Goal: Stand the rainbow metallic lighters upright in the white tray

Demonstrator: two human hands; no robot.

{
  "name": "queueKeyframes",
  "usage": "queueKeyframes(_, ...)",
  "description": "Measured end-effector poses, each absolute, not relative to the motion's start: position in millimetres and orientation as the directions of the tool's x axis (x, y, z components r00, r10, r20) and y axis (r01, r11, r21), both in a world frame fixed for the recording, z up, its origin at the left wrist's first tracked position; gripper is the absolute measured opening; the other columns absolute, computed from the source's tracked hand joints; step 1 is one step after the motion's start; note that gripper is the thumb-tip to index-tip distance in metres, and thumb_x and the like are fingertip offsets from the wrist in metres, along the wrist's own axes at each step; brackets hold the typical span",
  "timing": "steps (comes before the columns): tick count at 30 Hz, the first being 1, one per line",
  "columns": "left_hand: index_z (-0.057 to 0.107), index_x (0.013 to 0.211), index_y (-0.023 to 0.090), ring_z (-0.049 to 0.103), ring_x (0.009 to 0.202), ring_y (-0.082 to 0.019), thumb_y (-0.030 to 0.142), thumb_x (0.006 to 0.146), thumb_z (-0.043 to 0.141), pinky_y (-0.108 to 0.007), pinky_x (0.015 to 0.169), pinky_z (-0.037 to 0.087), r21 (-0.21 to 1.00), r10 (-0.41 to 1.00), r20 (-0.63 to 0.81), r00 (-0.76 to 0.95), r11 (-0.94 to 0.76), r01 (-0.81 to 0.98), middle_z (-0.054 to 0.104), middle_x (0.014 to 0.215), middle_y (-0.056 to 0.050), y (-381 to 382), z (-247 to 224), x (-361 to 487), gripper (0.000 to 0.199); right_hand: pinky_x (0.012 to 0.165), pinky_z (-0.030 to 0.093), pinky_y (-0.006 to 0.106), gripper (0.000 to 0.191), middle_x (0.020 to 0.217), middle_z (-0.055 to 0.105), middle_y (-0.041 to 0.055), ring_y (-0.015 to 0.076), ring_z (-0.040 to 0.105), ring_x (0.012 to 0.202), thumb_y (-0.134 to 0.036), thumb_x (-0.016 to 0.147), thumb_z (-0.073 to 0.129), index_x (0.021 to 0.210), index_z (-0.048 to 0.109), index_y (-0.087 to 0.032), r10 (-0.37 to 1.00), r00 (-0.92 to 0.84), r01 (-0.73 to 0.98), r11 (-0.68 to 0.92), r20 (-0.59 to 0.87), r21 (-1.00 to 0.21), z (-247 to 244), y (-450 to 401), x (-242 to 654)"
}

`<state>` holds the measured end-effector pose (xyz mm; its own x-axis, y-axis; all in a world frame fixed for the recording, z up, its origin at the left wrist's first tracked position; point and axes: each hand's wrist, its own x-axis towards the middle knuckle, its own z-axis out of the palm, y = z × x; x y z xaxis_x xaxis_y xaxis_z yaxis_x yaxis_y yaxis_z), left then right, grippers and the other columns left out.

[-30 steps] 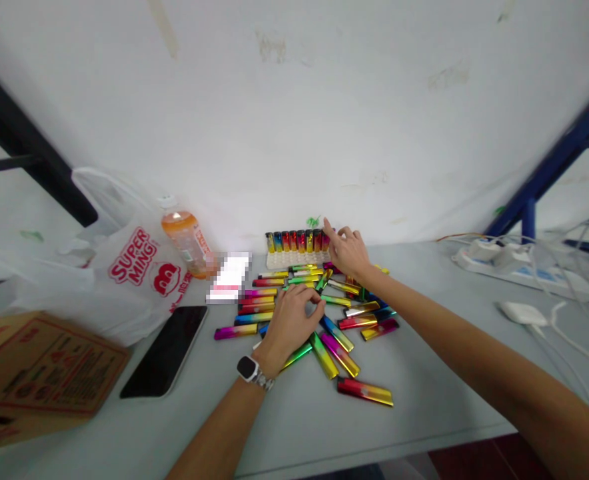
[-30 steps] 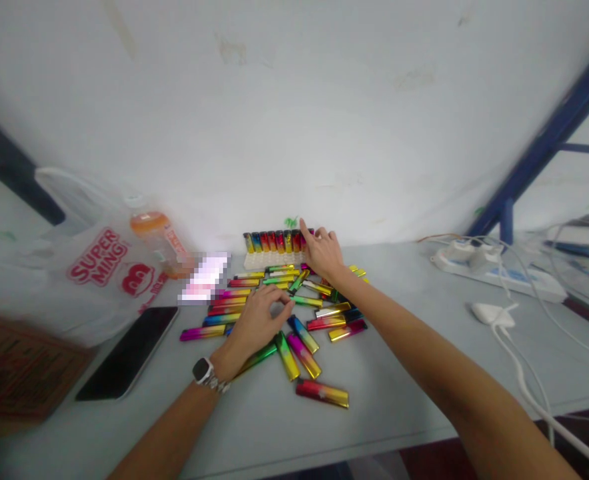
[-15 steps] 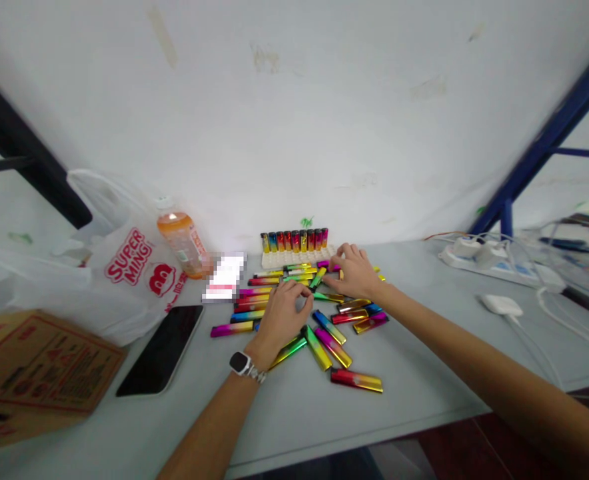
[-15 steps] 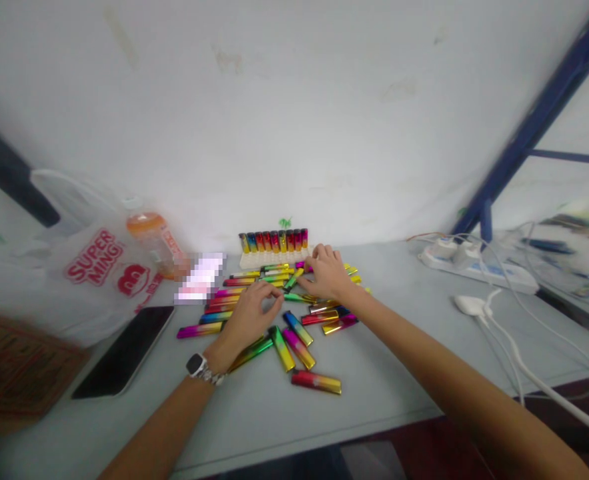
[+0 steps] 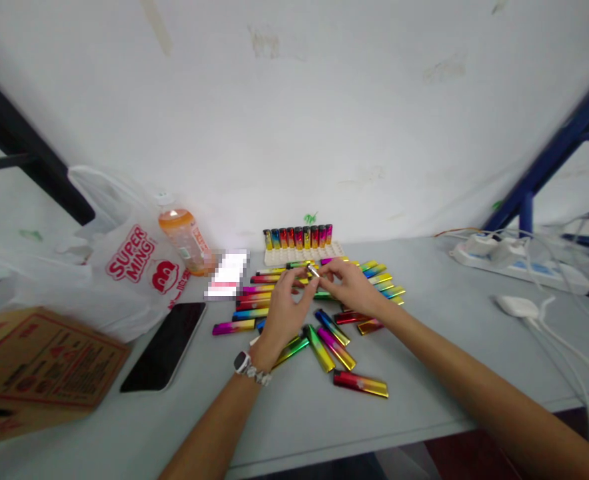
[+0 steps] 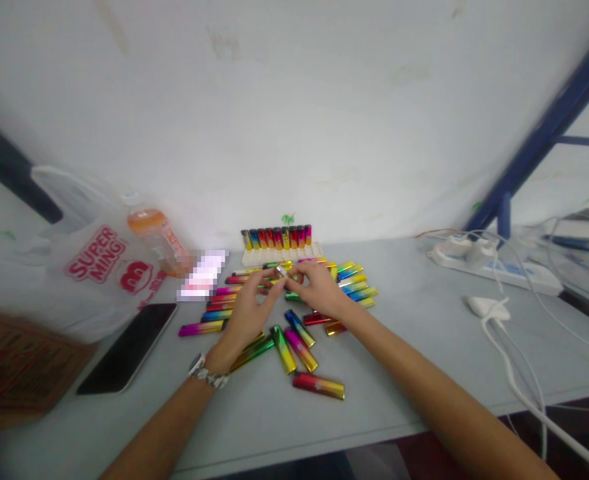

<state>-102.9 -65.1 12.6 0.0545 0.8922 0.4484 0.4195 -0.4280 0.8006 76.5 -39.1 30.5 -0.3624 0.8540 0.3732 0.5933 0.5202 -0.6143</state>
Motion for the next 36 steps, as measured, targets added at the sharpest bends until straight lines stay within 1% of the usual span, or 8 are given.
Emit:
queueKeyframes(7, 0.065, 0.096, 0.016, 0.065, 0.091, -0.017, 0.042, 0.090, 0.063, -0.026, 0.081, 0.052, 0.928, 0.930, 0.361, -0.063, -0.353, 0.116, 0.069, 0.097, -0.006, -65, 15, -102, 0.026, 0.070, 0.042, 0.027, 0.035, 0.082, 0.066, 0.0027, 0.0161, 0.056, 0.076, -0.045, 0.097, 0.050, 0.093, 0.070, -0.017, 0.843, -0.407, 0.307, 0.489, 0.351, -0.817, 24, -59, 48)
queueKeyframes(10, 0.060, 0.093, 0.018, 0.065, 0.090, -0.015, 0.043, 0.090, 0.063, -0.025, 0.080, 0.052, 0.921, 0.913, 0.390, -0.119, -0.387, 0.049, 0.068, 0.093, -0.004, -68, 18, -103, 0.025, 0.069, 0.043, 0.027, 0.034, 0.081, 0.066, 0.0017, 0.0157, 0.056, 0.074, -0.046, 0.096, 0.052, 0.105, 0.070, -0.018, 0.876, -0.328, 0.262, 0.445, 0.355, -0.856, 22, -63, 51)
queueKeyframes(13, 0.052, 0.096, 0.020, 0.065, 0.073, -0.011, 0.048, 0.094, 0.057, -0.023, 0.073, 0.052, 0.909, 0.904, 0.406, -0.138, -0.414, -0.040, 0.066, 0.077, 0.001, -72, 23, -102, 0.028, 0.063, 0.041, 0.027, 0.040, 0.070, 0.060, 0.0001, 0.0143, 0.052, 0.066, -0.052, 0.095, 0.051, 0.094, 0.071, -0.018, 0.907, -0.210, 0.243, 0.411, 0.366, -0.879, 19, -64, 58)
queueKeyframes(17, 0.048, 0.094, 0.023, 0.037, 0.038, -0.006, 0.061, 0.087, 0.060, -0.017, 0.040, 0.029, 0.945, 0.957, 0.268, -0.113, -0.284, -0.163, 0.041, 0.052, 0.012, -76, 25, -99, 0.040, 0.056, 0.037, 0.027, 0.049, 0.059, 0.052, -0.0010, 0.0136, 0.047, 0.057, -0.059, 0.095, 0.047, 0.080, 0.070, -0.018, 0.936, -0.133, 0.227, 0.350, 0.327, -0.909, 13, -64, 63)
queueKeyframes(20, 0.056, 0.083, 0.019, 0.026, 0.039, -0.004, 0.069, 0.081, 0.060, -0.018, 0.038, 0.018, 0.961, 0.980, 0.185, -0.079, -0.197, -0.192, 0.033, 0.050, 0.010, -76, 25, -98, 0.051, 0.055, 0.036, 0.027, 0.054, 0.057, 0.053, -0.0004, 0.0136, 0.047, 0.055, -0.062, 0.095, 0.045, 0.076, 0.070, -0.018, 0.941, -0.155, 0.222, 0.330, 0.301, -0.917, 9, -66, 60)
queueKeyframes(23, 0.061, 0.067, 0.015, 0.024, 0.039, -0.005, 0.077, 0.084, 0.044, -0.021, 0.039, 0.016, 0.974, 0.995, 0.097, -0.024, -0.100, -0.201, 0.031, 0.046, 0.007, -77, 26, -99, 0.067, 0.053, 0.035, 0.027, 0.057, 0.056, 0.054, 0.0002, 0.0134, 0.047, 0.053, -0.063, 0.096, 0.043, 0.073, 0.070, -0.018, 0.942, -0.177, 0.241, 0.322, 0.284, -0.916, 9, -70, 55)
queueKeyframes(28, 0.049, 0.045, 0.017, 0.021, 0.037, -0.005, 0.068, 0.086, 0.046, -0.023, 0.040, 0.015, 0.991, 0.996, 0.017, -0.083, -0.028, -0.131, 0.026, 0.040, 0.006, -78, 29, -97, 0.065, 0.052, 0.035, 0.027, 0.065, 0.053, 0.053, 0.0008, 0.0133, 0.046, 0.051, -0.067, 0.095, 0.039, 0.069, 0.071, -0.017, 0.948, -0.170, 0.252, 0.305, 0.268, -0.918, 10, -73, 53)
queueKeyframes(36, 0.042, 0.045, 0.019, 0.021, 0.037, -0.006, 0.050, 0.090, 0.039, -0.022, 0.040, 0.015, 0.990, 0.992, -0.003, -0.127, -0.015, -0.142, 0.026, 0.040, 0.006, -78, 30, -94, 0.055, 0.054, 0.037, 0.028, 0.068, 0.053, 0.055, 0.0015, 0.0135, 0.050, 0.051, -0.068, 0.095, 0.038, 0.071, 0.073, -0.016, 0.951, -0.174, 0.250, 0.295, 0.257, -0.922, 6, -72, 53)
